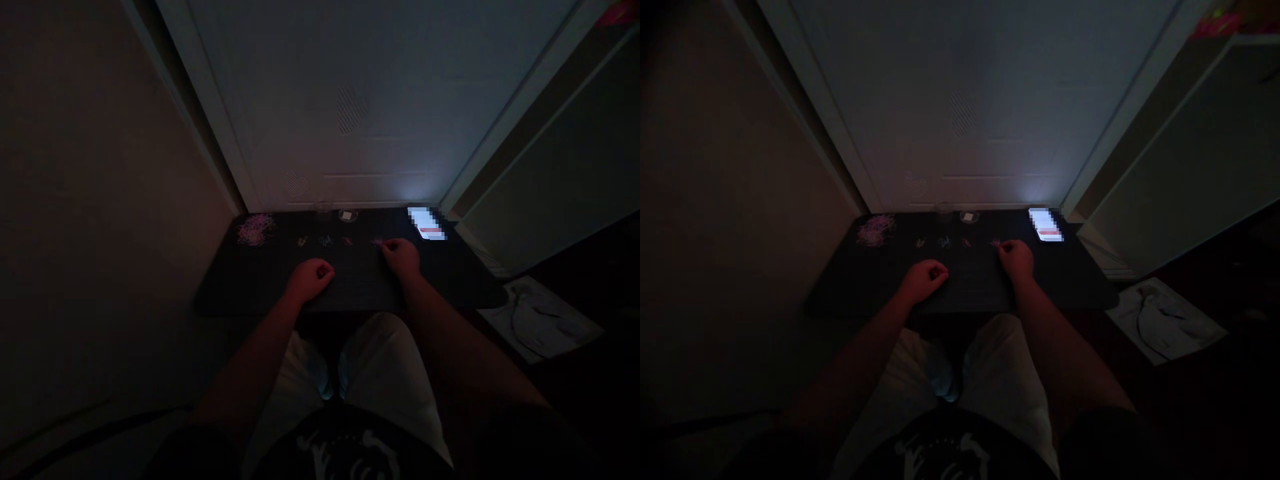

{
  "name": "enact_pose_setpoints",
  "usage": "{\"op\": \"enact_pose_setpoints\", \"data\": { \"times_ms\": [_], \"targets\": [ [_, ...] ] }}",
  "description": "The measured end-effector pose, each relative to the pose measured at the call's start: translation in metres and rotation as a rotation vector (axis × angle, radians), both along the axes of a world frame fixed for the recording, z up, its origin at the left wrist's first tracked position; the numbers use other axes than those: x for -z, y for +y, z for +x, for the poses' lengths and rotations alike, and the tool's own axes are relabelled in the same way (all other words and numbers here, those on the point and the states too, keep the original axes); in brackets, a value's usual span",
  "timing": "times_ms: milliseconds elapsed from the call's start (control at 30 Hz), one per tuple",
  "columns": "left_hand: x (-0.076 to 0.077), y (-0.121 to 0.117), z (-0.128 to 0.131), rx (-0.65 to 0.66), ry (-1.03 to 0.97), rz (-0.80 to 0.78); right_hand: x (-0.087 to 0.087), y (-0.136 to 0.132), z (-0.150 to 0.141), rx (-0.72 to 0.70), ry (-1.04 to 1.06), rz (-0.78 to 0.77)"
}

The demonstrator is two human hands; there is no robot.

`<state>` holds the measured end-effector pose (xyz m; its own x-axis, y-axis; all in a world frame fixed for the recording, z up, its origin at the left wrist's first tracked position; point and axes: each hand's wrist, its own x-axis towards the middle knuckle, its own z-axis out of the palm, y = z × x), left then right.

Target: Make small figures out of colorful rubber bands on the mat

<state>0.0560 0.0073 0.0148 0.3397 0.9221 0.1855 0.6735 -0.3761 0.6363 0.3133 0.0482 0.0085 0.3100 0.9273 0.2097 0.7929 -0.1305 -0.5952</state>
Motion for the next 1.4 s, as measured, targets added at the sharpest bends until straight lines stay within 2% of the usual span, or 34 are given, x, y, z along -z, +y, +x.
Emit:
{"op": "enact_pose_setpoints", "data": {
  "times_ms": [167, 333, 633, 900, 1033, 1133, 1267, 1333, 1400],
  "targets": [
    [0.000, -0.001, 0.000, -0.007, 0.015, 0.005, 0.002, -0.002, 0.003, -0.004, 0.003, 0.048],
    [0.001, 0.000, 0.000, -0.004, 0.001, 0.006, 0.005, 0.003, -0.002, 0.025, -0.079, 0.117],
    [0.001, -0.001, 0.000, -0.038, -0.008, 0.004, 0.004, 0.020, -0.014, -0.002, -0.256, 0.062],
    [0.000, -0.003, 0.002, -0.008, -0.028, 0.009, 0.004, 0.021, -0.010, -0.018, -0.271, -0.024],
    [0.000, 0.001, -0.002, -0.106, -0.106, -0.010, 0.003, 0.018, -0.012, 0.010, -0.226, -0.019],
    [0.003, 0.007, -0.016, -0.204, -0.079, 0.036, 0.002, 0.016, -0.011, 0.041, -0.140, 0.035],
    [0.007, 0.017, -0.054, -0.318, 0.098, 0.169, 0.003, 0.015, -0.009, 0.056, -0.045, 0.048],
    [0.005, 0.025, -0.077, -0.385, 0.160, 0.143, 0.003, 0.016, -0.009, 0.049, -0.040, 0.048],
    [0.000, 0.036, -0.100, -0.440, 0.192, 0.043, 0.003, 0.016, -0.009, 0.046, -0.040, 0.050]
  ]
}}
